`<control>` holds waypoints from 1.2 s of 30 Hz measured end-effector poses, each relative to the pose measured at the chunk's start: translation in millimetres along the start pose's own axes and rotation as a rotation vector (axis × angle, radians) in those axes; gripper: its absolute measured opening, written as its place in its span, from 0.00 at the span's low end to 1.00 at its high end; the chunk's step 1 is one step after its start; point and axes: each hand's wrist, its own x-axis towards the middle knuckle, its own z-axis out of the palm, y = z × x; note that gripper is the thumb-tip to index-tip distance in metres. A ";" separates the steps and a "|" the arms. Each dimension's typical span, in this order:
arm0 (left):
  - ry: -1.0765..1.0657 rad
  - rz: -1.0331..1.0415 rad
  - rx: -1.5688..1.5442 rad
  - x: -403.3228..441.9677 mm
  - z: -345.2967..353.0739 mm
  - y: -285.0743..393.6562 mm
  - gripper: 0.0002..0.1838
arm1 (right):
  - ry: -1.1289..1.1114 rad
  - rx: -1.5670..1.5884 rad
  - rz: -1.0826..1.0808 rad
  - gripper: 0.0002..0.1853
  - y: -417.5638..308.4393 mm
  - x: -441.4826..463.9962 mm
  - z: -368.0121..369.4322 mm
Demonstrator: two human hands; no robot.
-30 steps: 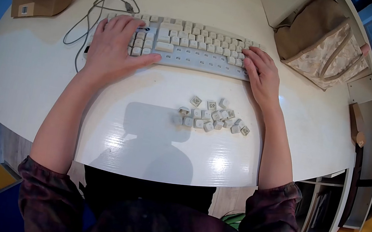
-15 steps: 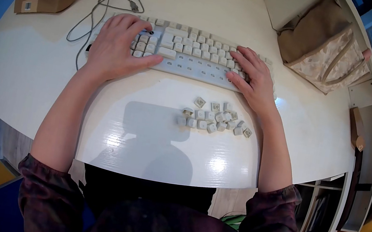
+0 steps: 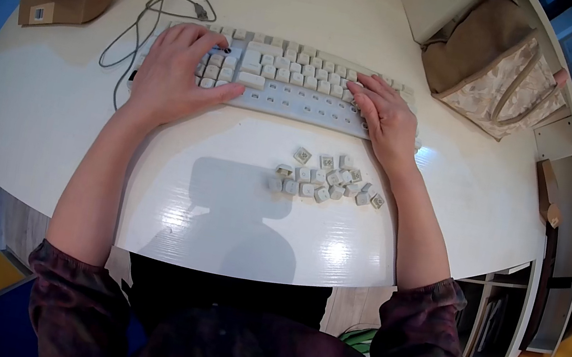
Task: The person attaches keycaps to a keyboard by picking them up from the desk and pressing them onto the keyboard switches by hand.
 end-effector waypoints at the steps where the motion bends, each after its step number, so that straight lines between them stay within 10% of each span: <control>1: 0.007 0.005 0.003 -0.3 0.8 -0.3 0.33 | 0.009 -0.013 -0.006 0.15 -1.0 -0.3 0.2; 17: 0.031 0.031 0.028 -0.4 5.7 -0.7 0.33 | -0.097 0.247 -0.245 0.05 -32.5 -2.3 -13.6; 26: -0.008 -0.002 0.024 -0.6 1.5 1.2 0.34 | -0.031 0.522 0.300 0.15 18.5 -2.1 -22.9; 36: -0.003 -0.006 0.023 -0.7 -0.5 -0.6 0.33 | -0.209 0.258 0.142 0.27 14.2 0.5 -29.3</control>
